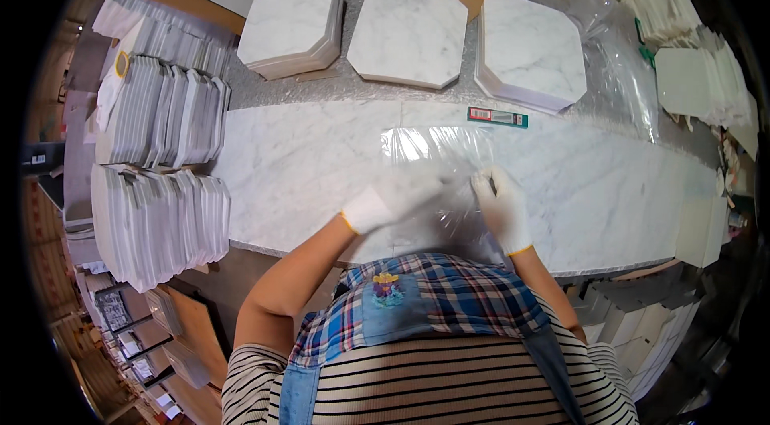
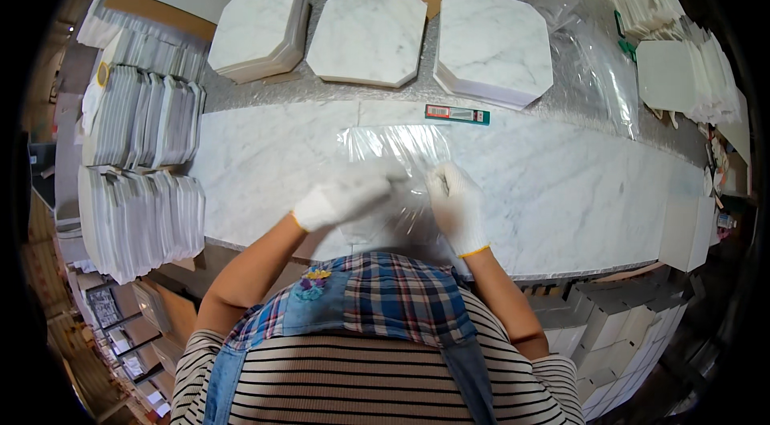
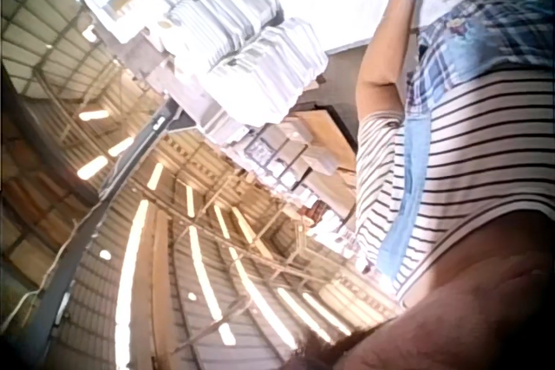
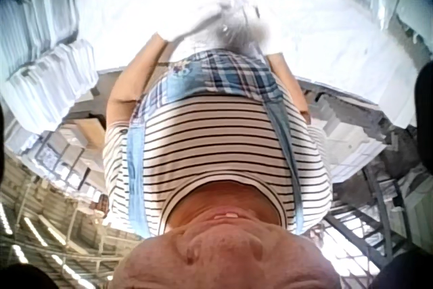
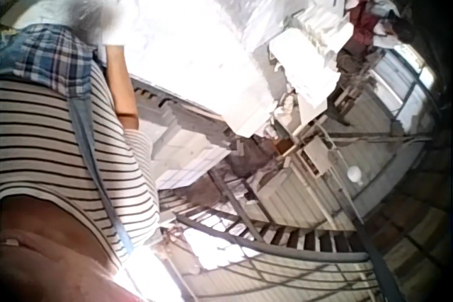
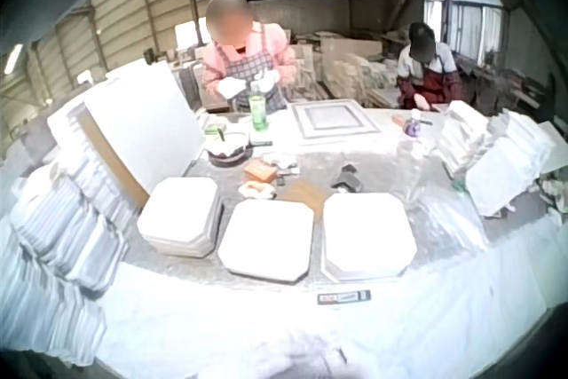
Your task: The person wraps white square objects in clear plastic bags. They pick up a plastic bag, place a white object inside, and smooth the bag around the object. The wrapped items are then placed into a cardboard box.
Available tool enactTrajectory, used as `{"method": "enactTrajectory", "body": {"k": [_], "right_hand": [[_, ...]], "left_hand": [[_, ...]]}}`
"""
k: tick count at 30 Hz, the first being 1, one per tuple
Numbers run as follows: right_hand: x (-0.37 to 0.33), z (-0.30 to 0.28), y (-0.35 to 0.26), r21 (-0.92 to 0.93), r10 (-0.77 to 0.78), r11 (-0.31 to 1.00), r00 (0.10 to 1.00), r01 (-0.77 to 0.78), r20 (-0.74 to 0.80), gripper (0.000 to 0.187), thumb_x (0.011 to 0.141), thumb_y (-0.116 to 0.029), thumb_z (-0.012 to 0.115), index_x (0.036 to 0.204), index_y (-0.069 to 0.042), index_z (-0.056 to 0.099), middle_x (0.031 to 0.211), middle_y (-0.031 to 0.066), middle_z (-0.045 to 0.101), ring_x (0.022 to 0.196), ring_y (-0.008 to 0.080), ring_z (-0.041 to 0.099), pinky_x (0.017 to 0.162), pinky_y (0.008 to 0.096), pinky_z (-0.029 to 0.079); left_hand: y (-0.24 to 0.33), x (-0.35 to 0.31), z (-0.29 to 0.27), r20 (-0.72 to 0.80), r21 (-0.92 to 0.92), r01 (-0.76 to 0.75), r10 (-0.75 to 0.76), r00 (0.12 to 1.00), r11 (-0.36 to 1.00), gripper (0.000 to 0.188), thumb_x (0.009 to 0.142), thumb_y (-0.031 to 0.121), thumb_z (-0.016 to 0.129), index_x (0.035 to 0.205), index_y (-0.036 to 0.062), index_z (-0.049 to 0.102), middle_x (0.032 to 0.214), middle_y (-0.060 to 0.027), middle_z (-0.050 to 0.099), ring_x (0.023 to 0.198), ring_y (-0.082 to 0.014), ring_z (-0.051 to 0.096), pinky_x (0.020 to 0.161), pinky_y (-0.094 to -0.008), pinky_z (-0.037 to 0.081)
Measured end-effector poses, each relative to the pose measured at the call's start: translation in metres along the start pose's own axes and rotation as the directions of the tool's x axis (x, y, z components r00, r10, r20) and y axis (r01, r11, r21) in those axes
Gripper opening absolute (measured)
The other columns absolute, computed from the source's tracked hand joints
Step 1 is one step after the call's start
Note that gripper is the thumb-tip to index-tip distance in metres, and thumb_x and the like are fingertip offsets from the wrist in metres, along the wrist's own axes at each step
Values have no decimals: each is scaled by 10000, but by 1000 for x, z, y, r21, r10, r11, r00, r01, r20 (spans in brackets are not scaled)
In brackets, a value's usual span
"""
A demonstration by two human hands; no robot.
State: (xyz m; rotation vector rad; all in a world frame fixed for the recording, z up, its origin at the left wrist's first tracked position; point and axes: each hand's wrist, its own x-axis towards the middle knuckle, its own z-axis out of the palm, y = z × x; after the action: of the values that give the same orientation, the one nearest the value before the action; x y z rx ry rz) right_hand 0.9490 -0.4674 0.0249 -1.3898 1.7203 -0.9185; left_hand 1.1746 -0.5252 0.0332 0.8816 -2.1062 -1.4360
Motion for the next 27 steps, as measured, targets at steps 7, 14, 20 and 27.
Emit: {"method": "enactTrajectory", "body": {"k": [7, 14, 20, 27], "right_hand": [[2, 6, 8, -43, 35, 998, 999, -36, -24, 133, 951, -157, 580, 962, -30, 621, 799, 231, 608, 733, 398, 616, 659, 415, 491], [6, 3, 0, -100, 41, 994, 999, -42, -12, 175, 958, -201, 583, 924, -31, 605, 775, 213, 614, 719, 402, 616, 640, 426, 483], [15, -1, -4, -135, 65, 989, 998, -64, 3, 229, 950, -255, 602, 893, -33, 610, 782, 207, 625, 729, 401, 623, 637, 440, 483], [36, -3, -6, -296, -25, 955, 1000, 21, -8, 255, 958, -305, 584, 868, -69, 623, 801, 188, 653, 765, 401, 633, 661, 461, 493]], "left_hand": [[-16, -11, -55, 160, -978, 183, -202, 966, 103, 864, 951, 648, 529, 1430, -61, 417, 1175, -123, 648, 1095, -230, 613, 921, -351, 502], [12, -1, -33, -219, -432, 488, -613, 759, 759, 329, 925, 234, 686, 1123, -25, 642, 892, -45, 669, 783, -112, 612, 690, -244, 484], [-4, 23, -30, -461, -243, 545, -590, 663, 802, 203, 922, 172, 663, 855, -12, 717, 681, -48, 652, 640, -125, 618, 603, -292, 492], [-15, 17, -20, -654, 323, 615, -299, 694, 720, 217, 923, 310, 657, 898, 105, 723, 785, -139, 706, 722, -329, 678, 669, -417, 520]]}}
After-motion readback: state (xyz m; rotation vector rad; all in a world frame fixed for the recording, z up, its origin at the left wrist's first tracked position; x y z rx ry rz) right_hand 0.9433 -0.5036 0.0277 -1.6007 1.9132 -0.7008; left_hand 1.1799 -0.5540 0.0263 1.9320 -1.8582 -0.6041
